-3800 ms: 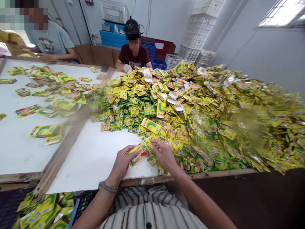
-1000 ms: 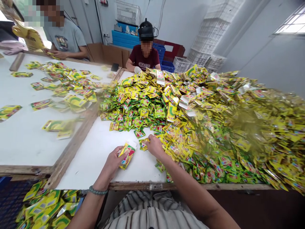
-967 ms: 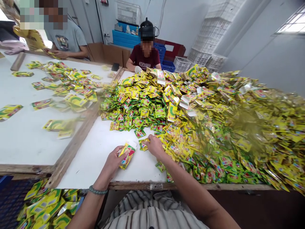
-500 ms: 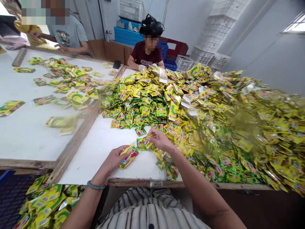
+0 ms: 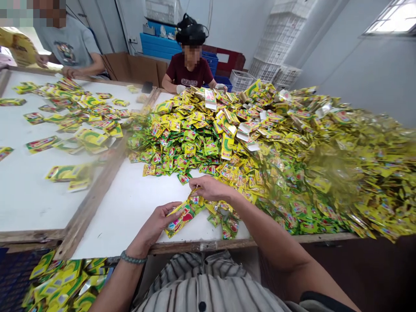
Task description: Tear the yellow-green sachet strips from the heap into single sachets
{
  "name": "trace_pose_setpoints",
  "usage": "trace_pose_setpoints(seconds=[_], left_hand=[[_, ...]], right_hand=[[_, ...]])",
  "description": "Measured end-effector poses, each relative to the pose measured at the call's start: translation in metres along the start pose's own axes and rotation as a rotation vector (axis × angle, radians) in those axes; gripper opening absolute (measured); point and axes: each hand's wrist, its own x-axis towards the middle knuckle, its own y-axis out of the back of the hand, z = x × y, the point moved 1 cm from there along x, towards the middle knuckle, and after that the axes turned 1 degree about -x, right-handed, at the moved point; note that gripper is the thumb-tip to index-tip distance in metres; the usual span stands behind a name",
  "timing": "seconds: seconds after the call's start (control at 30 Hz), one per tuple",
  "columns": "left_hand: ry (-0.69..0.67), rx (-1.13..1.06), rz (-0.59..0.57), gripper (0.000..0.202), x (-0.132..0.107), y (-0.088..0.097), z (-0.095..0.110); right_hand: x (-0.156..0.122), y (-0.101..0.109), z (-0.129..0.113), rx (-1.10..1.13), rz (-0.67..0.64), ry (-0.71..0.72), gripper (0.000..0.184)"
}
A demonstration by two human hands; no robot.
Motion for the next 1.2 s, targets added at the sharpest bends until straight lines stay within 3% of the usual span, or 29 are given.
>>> trace_pose_setpoints(seconds=[0.23, 0.4, 0.6, 0.83, 1.03, 1.2], left_hand=[[-0.057, -0.054, 0.111, 0.048, 0.003, -0.009, 0.002], [-0.099, -0.117, 0.111, 0.047, 0.004, -0.013, -0.003], [-0.082, -0.161, 0.075, 0.042, 0.002, -0.017, -0.006], [-0.050, -0.207, 0.052, 0.045, -0.002, -0.020, -0.002], [-0.096, -0.127, 0.114, 0.053, 0.002, -0.026, -0.003], [-0.144, -0.088, 0.167, 0.053, 0.003, -0.032, -0.004]], right_hand=[[-0.012, -0.025, 0.000, 0.184, 0.413, -0.344, 0.023], [-0.026, -0.038, 0.000, 0.230, 0.586, -0.385, 0.026], [-0.032, -0.049, -0.007, 0.215, 0.606, -0.300, 0.023], [-0.044, -0.051, -0.003, 0.204, 0.555, -0.324, 0.022], [-0.048, -0.057, -0.010, 0.004, 0.615, -0.256, 0.011], [-0.053, -0.051, -0.014, 0.034, 0.602, -0.197, 0.012]])
